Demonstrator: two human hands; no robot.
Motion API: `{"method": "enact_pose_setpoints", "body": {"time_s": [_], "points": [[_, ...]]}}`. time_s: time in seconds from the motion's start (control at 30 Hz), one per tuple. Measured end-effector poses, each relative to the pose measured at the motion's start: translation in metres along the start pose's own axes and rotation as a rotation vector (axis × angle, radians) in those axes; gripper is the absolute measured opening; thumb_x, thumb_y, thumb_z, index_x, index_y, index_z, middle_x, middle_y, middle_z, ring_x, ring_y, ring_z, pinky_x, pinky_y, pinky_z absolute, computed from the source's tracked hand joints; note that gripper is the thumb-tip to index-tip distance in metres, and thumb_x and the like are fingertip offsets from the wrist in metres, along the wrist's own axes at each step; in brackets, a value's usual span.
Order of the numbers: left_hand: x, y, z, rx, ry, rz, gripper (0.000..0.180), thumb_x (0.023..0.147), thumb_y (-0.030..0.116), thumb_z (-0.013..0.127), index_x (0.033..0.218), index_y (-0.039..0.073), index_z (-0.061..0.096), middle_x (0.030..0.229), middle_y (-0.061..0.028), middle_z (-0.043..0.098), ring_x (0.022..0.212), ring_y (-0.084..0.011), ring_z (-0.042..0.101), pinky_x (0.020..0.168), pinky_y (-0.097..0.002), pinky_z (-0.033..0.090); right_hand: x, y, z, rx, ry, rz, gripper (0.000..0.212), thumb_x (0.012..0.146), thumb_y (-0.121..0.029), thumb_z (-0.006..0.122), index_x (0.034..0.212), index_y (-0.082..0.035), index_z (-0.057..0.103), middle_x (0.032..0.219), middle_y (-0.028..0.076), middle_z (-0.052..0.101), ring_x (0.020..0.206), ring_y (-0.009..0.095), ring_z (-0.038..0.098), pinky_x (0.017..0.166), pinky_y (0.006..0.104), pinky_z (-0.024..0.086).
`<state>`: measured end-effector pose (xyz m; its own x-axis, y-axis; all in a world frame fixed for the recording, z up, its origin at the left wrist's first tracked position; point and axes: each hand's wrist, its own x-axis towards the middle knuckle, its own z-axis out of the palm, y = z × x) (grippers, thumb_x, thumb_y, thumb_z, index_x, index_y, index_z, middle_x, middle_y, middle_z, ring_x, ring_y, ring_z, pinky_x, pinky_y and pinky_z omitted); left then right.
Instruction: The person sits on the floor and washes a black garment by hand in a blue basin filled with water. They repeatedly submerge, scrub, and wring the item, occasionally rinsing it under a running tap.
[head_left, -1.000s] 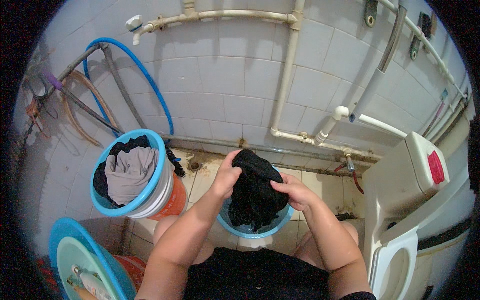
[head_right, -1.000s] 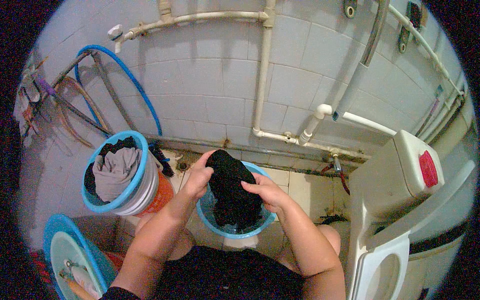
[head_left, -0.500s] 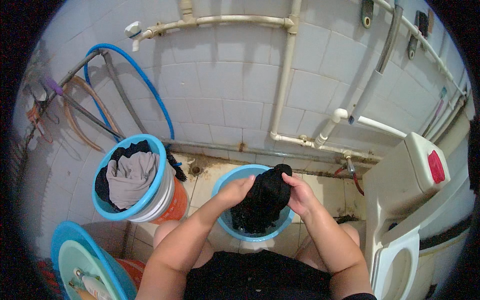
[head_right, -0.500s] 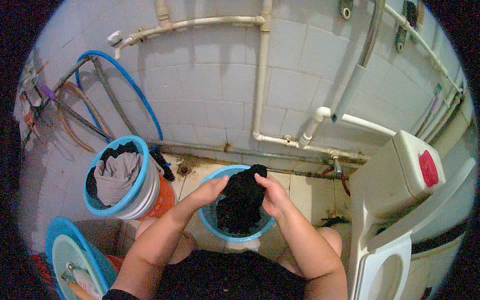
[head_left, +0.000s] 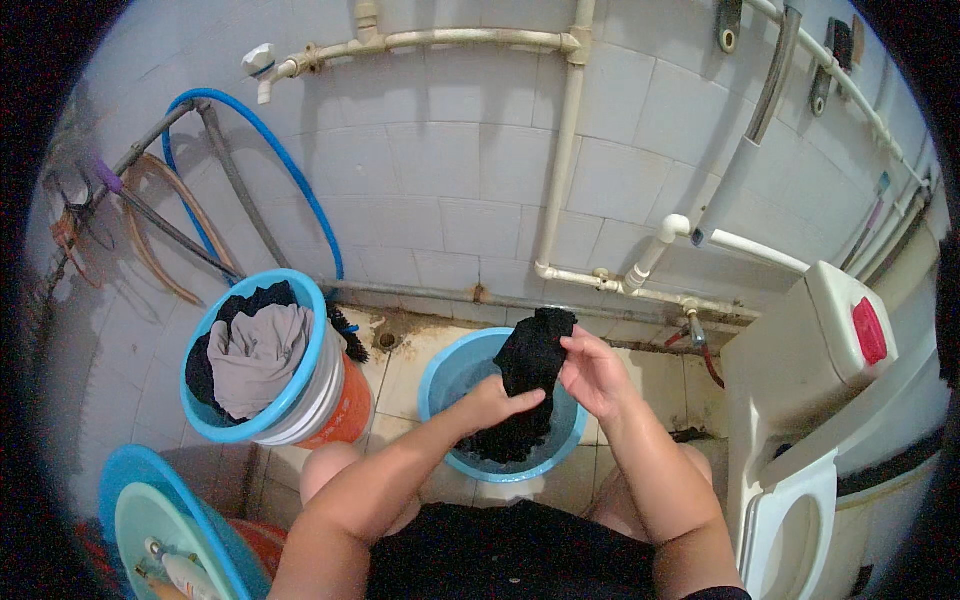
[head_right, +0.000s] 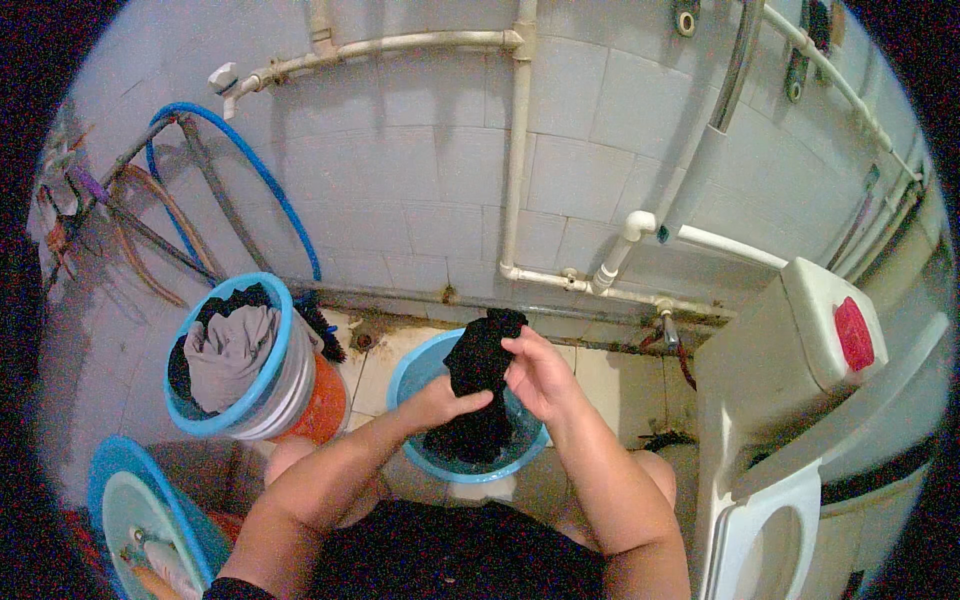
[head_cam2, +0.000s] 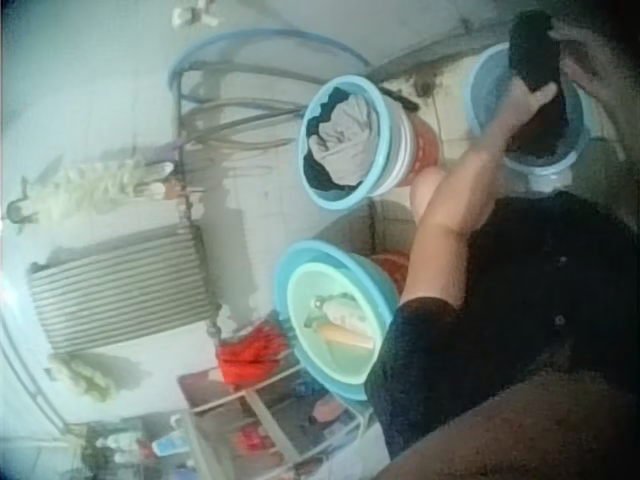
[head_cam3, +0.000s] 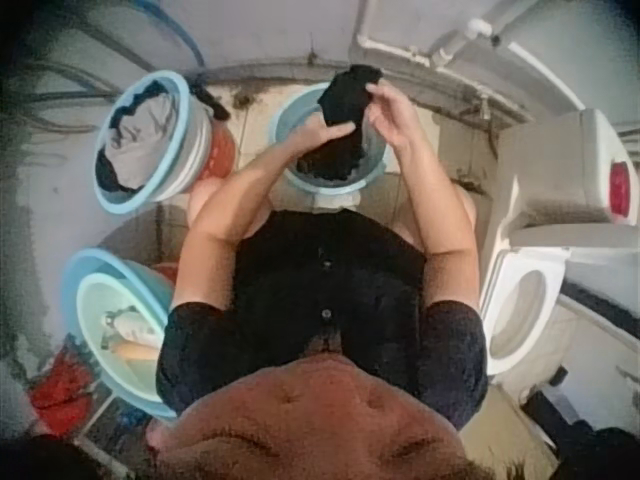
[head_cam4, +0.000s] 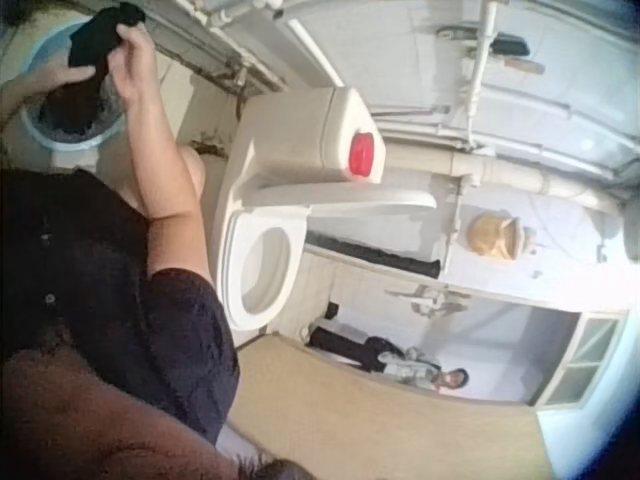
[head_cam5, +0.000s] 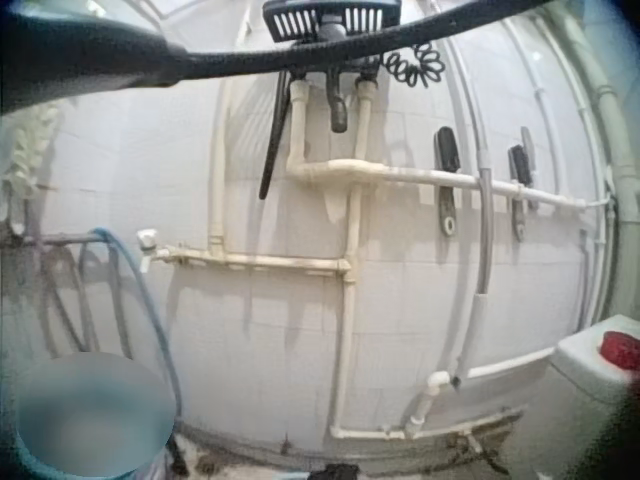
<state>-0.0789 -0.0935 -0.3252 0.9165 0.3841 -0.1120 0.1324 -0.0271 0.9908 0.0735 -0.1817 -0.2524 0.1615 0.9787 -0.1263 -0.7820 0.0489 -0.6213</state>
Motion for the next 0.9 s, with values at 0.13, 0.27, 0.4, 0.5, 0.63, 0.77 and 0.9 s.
{"method": "enact_pose_setpoints", "body": {"time_s": [0.13,0.27,0.4,0.5,0.63,0.77,0.9], "points": [[0.0,0.032,-0.002,-0.554,0.043,-0.108,0.039,0.082,0.028,0.062,0.112,0.006,0.052,0.103,-0.0065,0.059,0.093,-0.0173,0.057,0.082,-0.033,0.046,0.003,0.006,-0.024,-0.176,0.141,0.122,0.014,0.087,-0.018,0.053,0.097,-0.009,0.051,0.092,0.002,0.056,0.086,0.015,0.055,0.077,0.029,0.047],[0.004,0.034,-0.013,-0.893,0.062,-0.048,0.037,0.091,0.031,0.045,0.117,0.005,0.049,0.108,-0.0085,0.058,0.097,-0.0209,0.057,0.088,-0.0365,0.044,0.007,0.024,-0.035,-0.338,0.241,0.234,0.028,0.089,-0.026,0.05,0.113,-0.012,0.048,0.1,-0.001,0.055,0.089,0.012,0.052,0.077,0.0244,0.043],[0.0,0.049,-0.012,-0.99,0.07,-0.032,0.036,0.091,0.032,0.047,0.113,0.004,0.051,0.105,-0.0083,0.059,0.096,-0.0212,0.057,0.086,-0.0362,0.044,0.0,0.019,-0.033,-0.388,0.152,0.19,0.049,0.085,-0.014,0.05,0.131,-0.009,0.035,0.116,0.005,0.052,0.099,0.016,0.05,0.085,0.0265,0.039],[-0.003,0.059,-0.017,-1.1,0.042,0.039,0.038,0.091,0.033,0.044,0.115,0.003,0.05,0.11,-0.01,0.058,0.101,-0.0231,0.055,0.091,-0.0381,0.041,-0.004,0.017,-0.031,-0.567,0.009,0.208,0.056,0.079,-0.006,0.054,0.132,-0.008,0.035,0.118,0.005,0.05,0.104,0.018,0.048,0.09,0.0292,0.037],[-0.008,0.073,-0.026,-1.283,0.003,0.096,0.04,0.092,0.032,0.043,0.117,0.002,0.049,0.115,-0.012,0.055,0.107,-0.0254,0.051,0.096,-0.0398,0.037,-0.01,0.044,-0.048,-0.988,-0.03,0.173,0.066,0.071,0.0,0.063,0.131,-0.007,0.036,0.123,0.007,0.049,0.115,0.019,0.042,0.098,0.0311,0.031],[-0.006,0.073,-0.031,-1.355,0.045,0.129,0.04,0.091,0.031,0.044,0.117,0.002,0.048,0.115,-0.0121,0.055,0.109,-0.0262,0.05,0.098,-0.0402,0.036,-0.003,0.063,-0.069,-0.965,0.017,0.165,0.058,0.07,-0.003,0.067,0.124,-0.005,0.044,0.115,0.007,0.055,0.108,0.019,0.048,0.095,0.0323,0.035],[-0.002,0.066,-0.038,-1.362,0.054,0.121,0.038,0.09,0.03,0.046,0.114,0.002,0.05,0.115,-0.0116,0.055,0.109,-0.0267,0.049,0.098,-0.0405,0.035,0.003,0.068,-0.067,-0.893,0.155,0.215,0.048,0.073,-0.004,0.065,0.118,-0.003,0.048,0.106,0.008,0.059,0.097,0.019,0.054,0.089,0.0331,0.04]]}}
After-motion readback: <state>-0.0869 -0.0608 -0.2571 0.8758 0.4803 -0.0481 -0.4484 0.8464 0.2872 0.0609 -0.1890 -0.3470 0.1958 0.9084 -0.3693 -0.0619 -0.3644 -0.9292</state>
